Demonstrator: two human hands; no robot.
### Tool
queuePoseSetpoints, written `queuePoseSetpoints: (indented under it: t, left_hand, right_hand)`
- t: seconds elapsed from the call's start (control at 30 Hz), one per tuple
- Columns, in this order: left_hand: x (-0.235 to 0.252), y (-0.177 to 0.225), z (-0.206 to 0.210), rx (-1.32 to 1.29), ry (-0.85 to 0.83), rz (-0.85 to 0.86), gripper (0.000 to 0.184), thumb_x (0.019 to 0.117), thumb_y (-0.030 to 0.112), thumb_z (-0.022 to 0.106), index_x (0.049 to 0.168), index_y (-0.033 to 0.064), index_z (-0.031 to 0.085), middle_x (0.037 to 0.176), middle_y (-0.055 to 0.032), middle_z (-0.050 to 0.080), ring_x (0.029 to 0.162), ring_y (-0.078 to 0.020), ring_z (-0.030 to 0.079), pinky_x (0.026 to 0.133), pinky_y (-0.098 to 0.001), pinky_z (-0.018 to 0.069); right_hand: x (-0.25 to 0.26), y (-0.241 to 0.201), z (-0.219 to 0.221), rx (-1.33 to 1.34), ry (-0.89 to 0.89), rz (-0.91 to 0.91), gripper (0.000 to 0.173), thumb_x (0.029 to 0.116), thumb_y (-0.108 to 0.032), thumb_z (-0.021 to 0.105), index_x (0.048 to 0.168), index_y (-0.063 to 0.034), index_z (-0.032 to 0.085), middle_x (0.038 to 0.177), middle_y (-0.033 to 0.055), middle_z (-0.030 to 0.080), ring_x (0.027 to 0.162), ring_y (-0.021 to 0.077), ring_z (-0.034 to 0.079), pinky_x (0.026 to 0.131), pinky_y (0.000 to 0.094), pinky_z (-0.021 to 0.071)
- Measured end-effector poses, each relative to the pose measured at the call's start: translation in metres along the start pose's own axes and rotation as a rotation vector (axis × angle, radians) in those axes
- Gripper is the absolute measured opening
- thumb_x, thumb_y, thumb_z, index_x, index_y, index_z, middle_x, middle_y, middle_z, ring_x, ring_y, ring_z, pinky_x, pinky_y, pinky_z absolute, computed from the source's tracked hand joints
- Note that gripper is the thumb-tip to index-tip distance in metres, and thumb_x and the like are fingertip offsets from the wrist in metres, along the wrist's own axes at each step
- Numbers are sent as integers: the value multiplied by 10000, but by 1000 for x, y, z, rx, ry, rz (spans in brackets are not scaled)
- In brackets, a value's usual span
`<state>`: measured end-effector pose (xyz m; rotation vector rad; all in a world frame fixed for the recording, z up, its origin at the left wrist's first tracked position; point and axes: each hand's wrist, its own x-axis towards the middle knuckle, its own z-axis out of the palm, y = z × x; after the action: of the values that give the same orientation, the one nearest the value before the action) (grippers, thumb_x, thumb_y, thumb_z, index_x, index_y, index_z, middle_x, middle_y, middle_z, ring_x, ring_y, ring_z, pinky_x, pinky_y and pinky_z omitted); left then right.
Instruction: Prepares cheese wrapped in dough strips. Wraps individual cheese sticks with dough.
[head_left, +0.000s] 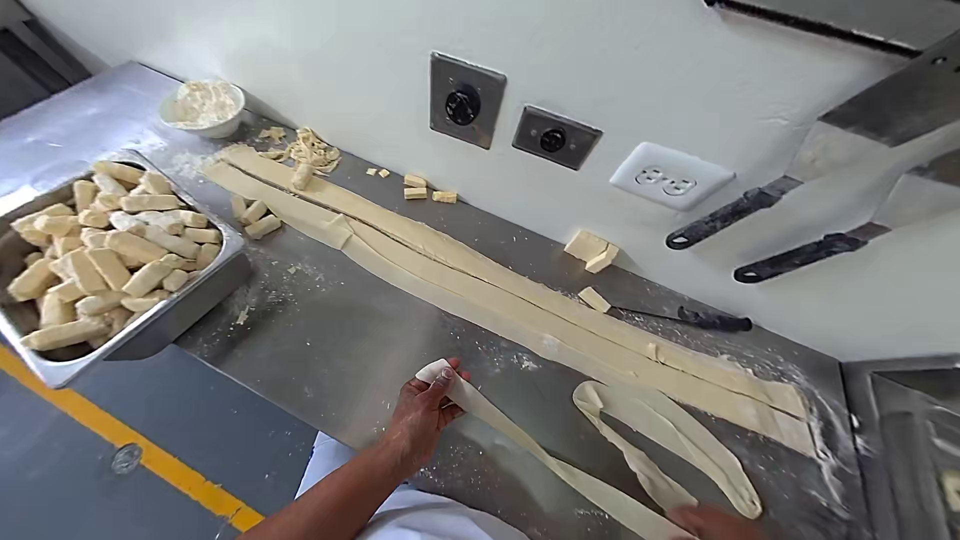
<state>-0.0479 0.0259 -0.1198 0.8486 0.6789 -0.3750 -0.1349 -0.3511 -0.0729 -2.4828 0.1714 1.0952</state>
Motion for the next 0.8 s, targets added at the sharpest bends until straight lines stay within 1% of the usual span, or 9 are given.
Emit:
queuePoseSetpoints:
  t: [0.07,0.17,0.27,0.3,0.37,0.47,0.53,0.67,0.8]
  left_hand:
    - [1,-5,-4,86,-4,8,231,1069,49,475,1249,-59,571,986,-134,748,849,-210,750,751,-334,627]
    - [-6,1,-7,183,-43,69,228,1062,30,480,1245,-62,579,987,-138,758,874,-218,755,771,-340,628]
    - [-15,8,-3,235,-67,127,231,1063,29,475,1233,-68,598,986,-143,759,873,-217,756,773,-338,631]
    - [-17,11,-2,243,-71,157,235,1062,29,474,1233,-70,601,981,-145,755,868,-215,753,770,-336,631]
    - [-21,17,-1,245,-60,219,234,1065,37,465,1217,-62,613,948,-133,760,836,-202,753,739,-324,630]
    - [-24,32,0,194,-8,234,250,1088,71,425,1210,-43,611,911,-128,760,789,-204,756,691,-323,633]
    - [-22,39,0,142,44,202,258,1098,102,415,1213,-25,607,897,-140,754,751,-210,751,648,-315,623]
    - [-19,43,4,73,98,132,286,1110,161,397,1260,0,580,877,-133,739,705,-195,735,599,-291,607]
    - [-13,50,5,36,136,141,281,1114,182,385,1256,23,568,866,-107,720,684,-171,723,574,-272,598]
  right_hand:
    - [20,-28,20,44,172,-111,371,956,-165,709,1230,84,687,1201,345,651,1136,526,621,1018,680,452]
    - [63,-93,30,166,338,-456,268,998,-138,624,1196,8,729,1155,193,720,1073,334,703,968,511,557]
    - [105,-159,17,363,-27,-686,389,1044,-173,539,1378,11,611,1356,140,654,1262,198,622,1098,362,484]
    - [115,-177,12,440,-175,-708,409,1028,-160,560,1391,27,585,1348,134,651,1235,156,625,1078,322,488]
    - [131,-199,7,559,-389,-707,351,974,-94,625,1297,44,610,1178,65,690,1056,57,657,962,246,532]
    - [142,-204,0,602,-506,-719,138,936,-78,662,1067,-38,668,909,-74,685,830,-13,643,794,202,546]
    - [144,-197,-2,589,-548,-743,47,928,-113,668,974,-109,660,820,-127,655,752,-34,616,720,185,526]
    - [147,-185,2,515,-614,-753,51,940,-143,653,978,-111,646,799,-125,641,718,-32,606,685,187,520]
    - [144,-176,13,568,-538,-785,80,981,-180,548,990,-120,600,815,-125,605,741,-39,595,704,181,514]
